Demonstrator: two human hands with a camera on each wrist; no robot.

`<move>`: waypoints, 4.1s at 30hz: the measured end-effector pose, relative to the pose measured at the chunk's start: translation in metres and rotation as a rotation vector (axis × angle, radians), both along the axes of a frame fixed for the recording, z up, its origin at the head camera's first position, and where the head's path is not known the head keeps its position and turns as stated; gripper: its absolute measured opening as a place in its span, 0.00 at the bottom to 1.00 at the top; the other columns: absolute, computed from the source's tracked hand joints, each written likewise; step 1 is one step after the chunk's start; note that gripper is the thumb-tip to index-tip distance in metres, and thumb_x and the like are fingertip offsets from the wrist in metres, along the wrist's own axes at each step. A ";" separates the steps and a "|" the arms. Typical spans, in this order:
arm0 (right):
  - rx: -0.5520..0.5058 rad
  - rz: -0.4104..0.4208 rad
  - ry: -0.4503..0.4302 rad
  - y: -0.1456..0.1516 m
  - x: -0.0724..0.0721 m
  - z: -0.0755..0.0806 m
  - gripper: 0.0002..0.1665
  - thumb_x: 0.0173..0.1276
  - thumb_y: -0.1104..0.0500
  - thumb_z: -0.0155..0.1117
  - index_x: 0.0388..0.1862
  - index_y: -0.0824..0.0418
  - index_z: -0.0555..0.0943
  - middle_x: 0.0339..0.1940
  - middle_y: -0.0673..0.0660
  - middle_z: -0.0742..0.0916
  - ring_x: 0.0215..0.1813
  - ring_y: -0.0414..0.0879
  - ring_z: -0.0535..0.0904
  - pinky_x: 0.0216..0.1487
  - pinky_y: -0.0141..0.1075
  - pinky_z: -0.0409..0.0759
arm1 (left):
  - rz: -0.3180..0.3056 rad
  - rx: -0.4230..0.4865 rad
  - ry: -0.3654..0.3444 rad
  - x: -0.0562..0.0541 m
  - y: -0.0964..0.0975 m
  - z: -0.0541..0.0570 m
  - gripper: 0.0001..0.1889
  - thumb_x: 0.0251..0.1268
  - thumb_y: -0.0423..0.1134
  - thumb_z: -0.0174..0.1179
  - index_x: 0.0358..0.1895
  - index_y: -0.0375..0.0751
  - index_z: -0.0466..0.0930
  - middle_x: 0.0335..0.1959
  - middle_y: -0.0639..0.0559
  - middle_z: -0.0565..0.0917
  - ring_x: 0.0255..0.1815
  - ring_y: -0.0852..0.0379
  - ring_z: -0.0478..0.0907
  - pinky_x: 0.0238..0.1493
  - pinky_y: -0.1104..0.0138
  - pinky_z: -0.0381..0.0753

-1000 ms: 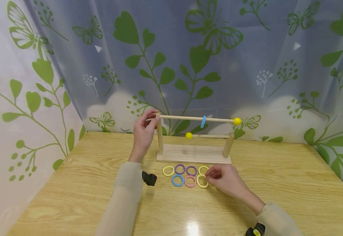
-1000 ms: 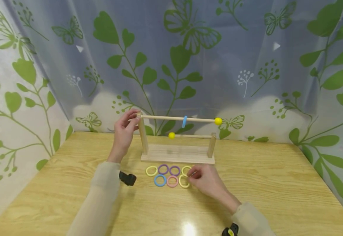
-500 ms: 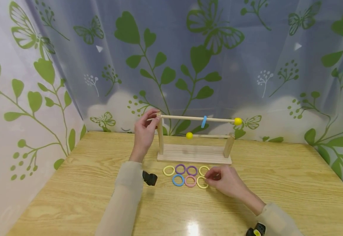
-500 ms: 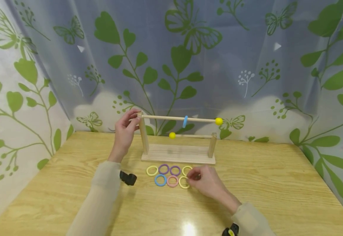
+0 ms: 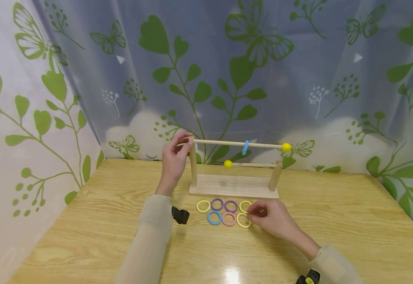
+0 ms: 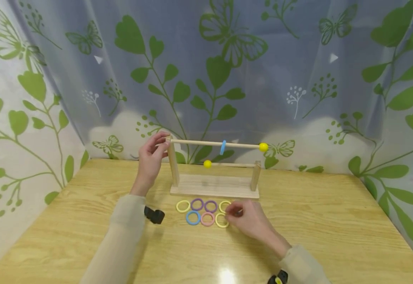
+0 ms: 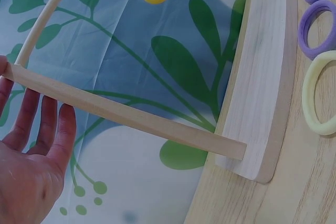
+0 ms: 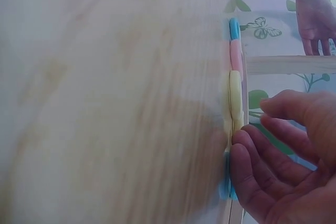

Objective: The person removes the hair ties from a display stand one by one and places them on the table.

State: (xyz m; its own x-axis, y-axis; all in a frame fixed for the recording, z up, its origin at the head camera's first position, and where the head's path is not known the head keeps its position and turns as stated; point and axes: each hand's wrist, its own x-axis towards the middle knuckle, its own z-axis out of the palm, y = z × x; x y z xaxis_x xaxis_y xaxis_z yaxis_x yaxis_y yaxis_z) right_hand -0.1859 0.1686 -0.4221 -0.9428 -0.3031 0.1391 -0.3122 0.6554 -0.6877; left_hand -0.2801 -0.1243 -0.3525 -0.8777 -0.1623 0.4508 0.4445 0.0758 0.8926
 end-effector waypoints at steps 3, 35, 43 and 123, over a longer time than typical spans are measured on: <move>0.000 -0.020 -0.007 0.001 -0.001 0.000 0.05 0.62 0.61 0.73 0.37 0.57 0.90 0.35 0.51 0.92 0.33 0.37 0.84 0.36 0.28 0.81 | -0.003 0.001 -0.001 -0.001 0.000 -0.001 0.13 0.73 0.33 0.59 0.57 0.38 0.83 0.48 0.41 0.84 0.41 0.60 0.82 0.43 0.72 0.82; -0.219 -0.224 0.224 -0.002 -0.014 0.021 0.09 0.66 0.57 0.73 0.43 0.60 0.90 0.32 0.53 0.93 0.33 0.34 0.86 0.37 0.26 0.82 | -0.009 -0.008 0.006 0.001 -0.001 0.000 0.13 0.74 0.34 0.59 0.57 0.39 0.83 0.48 0.42 0.83 0.43 0.59 0.83 0.45 0.71 0.84; -0.254 -0.293 0.301 -0.004 -0.020 0.029 0.09 0.66 0.56 0.74 0.41 0.58 0.90 0.32 0.53 0.92 0.32 0.27 0.82 0.35 0.23 0.82 | -0.016 -0.006 0.000 0.000 -0.001 -0.001 0.13 0.74 0.35 0.59 0.57 0.39 0.83 0.49 0.42 0.83 0.43 0.59 0.82 0.46 0.70 0.83; -0.544 -0.462 0.462 -0.056 -0.064 0.060 0.12 0.63 0.52 0.77 0.38 0.59 0.90 0.32 0.58 0.92 0.29 0.28 0.82 0.28 0.21 0.77 | -0.012 0.006 0.021 0.000 0.000 -0.002 0.13 0.74 0.33 0.59 0.57 0.37 0.83 0.48 0.41 0.84 0.41 0.61 0.83 0.43 0.72 0.83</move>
